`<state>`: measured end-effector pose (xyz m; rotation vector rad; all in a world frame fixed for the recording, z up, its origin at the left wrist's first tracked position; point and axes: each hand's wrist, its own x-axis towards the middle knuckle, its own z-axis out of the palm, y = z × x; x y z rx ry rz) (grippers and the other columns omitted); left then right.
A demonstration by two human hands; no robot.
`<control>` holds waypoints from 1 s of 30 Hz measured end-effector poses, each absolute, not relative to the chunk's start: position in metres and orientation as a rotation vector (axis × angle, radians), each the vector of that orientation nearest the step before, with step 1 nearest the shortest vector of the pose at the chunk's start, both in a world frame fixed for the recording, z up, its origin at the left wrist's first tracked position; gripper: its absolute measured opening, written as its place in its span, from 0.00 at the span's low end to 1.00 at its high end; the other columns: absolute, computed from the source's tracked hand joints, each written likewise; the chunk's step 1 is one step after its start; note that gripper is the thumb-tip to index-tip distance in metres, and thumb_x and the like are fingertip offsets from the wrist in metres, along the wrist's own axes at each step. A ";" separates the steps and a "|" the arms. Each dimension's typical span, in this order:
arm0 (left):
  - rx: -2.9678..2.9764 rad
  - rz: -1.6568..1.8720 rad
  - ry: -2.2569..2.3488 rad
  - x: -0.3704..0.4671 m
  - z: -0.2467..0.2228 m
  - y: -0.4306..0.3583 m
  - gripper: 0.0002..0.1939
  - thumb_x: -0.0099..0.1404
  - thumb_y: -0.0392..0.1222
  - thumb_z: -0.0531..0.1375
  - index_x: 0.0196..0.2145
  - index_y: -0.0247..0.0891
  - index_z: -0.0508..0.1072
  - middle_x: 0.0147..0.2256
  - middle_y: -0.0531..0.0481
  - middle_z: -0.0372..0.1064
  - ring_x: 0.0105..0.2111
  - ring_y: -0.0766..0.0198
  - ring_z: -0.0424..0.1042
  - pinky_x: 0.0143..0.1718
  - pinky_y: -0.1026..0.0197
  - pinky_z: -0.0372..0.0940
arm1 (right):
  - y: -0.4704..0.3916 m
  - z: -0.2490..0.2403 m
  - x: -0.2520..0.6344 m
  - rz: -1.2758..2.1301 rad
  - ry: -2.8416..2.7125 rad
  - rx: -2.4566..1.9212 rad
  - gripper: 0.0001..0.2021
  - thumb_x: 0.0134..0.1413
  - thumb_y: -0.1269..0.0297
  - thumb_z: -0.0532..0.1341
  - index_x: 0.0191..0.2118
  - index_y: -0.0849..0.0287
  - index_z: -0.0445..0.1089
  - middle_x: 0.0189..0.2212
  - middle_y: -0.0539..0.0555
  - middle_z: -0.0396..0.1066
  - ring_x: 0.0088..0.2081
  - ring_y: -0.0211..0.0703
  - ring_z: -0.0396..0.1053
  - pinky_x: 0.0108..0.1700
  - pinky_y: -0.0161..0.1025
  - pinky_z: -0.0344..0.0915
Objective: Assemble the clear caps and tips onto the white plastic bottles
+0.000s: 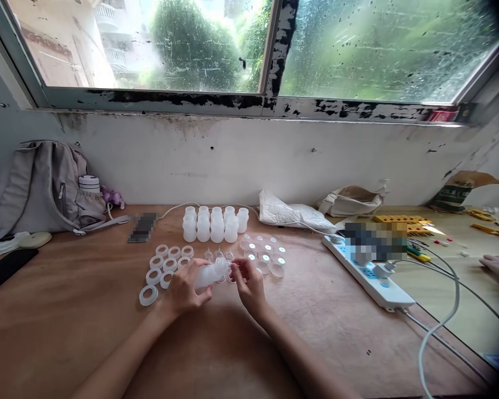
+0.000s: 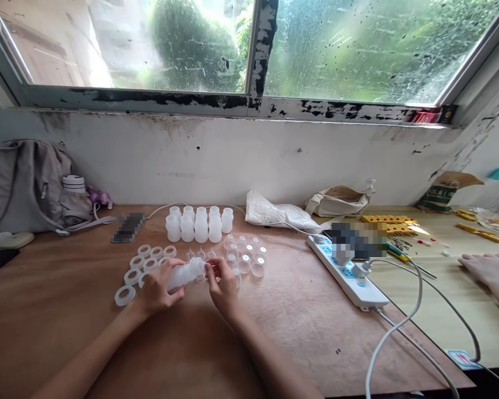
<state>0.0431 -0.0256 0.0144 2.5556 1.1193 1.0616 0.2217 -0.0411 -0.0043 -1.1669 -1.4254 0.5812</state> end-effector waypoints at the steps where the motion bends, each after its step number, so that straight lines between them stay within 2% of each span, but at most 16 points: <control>1: 2.536 1.053 1.114 0.043 0.011 -0.027 0.22 0.49 0.36 0.56 0.44 0.40 0.59 0.39 0.47 0.65 0.39 0.58 0.67 0.40 0.57 0.63 | -0.042 -0.004 0.221 0.591 -1.445 -1.158 0.06 0.55 0.61 0.53 0.34 0.58 0.61 0.22 0.50 0.65 0.24 0.37 0.66 0.24 0.33 0.64; 10: 2.454 1.051 1.135 0.041 -0.002 -0.032 0.20 0.51 0.39 0.57 0.44 0.39 0.59 0.39 0.47 0.66 0.37 0.59 0.68 0.36 0.60 0.64 | -0.043 -0.005 0.220 0.633 -1.506 -1.112 0.06 0.54 0.62 0.53 0.34 0.57 0.63 0.25 0.51 0.66 0.26 0.38 0.67 0.26 0.34 0.65; 19: 2.234 1.013 1.097 0.041 0.001 -0.033 0.18 0.52 0.40 0.57 0.42 0.38 0.62 0.39 0.48 0.67 0.36 0.61 0.68 0.38 0.61 0.63 | -0.041 -0.008 0.218 0.764 -1.408 -1.052 0.06 0.54 0.62 0.53 0.35 0.57 0.63 0.24 0.50 0.64 0.24 0.37 0.65 0.26 0.35 0.65; 23: 1.964 0.932 1.044 0.042 0.003 -0.029 0.17 0.52 0.43 0.57 0.40 0.36 0.64 0.35 0.48 0.67 0.33 0.62 0.67 0.35 0.62 0.62 | -0.041 -0.006 0.219 0.820 -1.382 -1.008 0.06 0.53 0.61 0.54 0.35 0.58 0.64 0.26 0.50 0.65 0.26 0.37 0.64 0.28 0.36 0.65; 30: 1.210 0.619 0.726 0.041 0.010 -0.027 0.19 0.54 0.50 0.54 0.41 0.36 0.62 0.27 0.50 0.65 0.23 0.64 0.68 0.21 0.65 0.60 | -0.040 0.003 0.222 0.980 -1.348 -0.934 0.07 0.52 0.60 0.56 0.34 0.57 0.65 0.30 0.52 0.66 0.29 0.38 0.65 0.29 0.36 0.65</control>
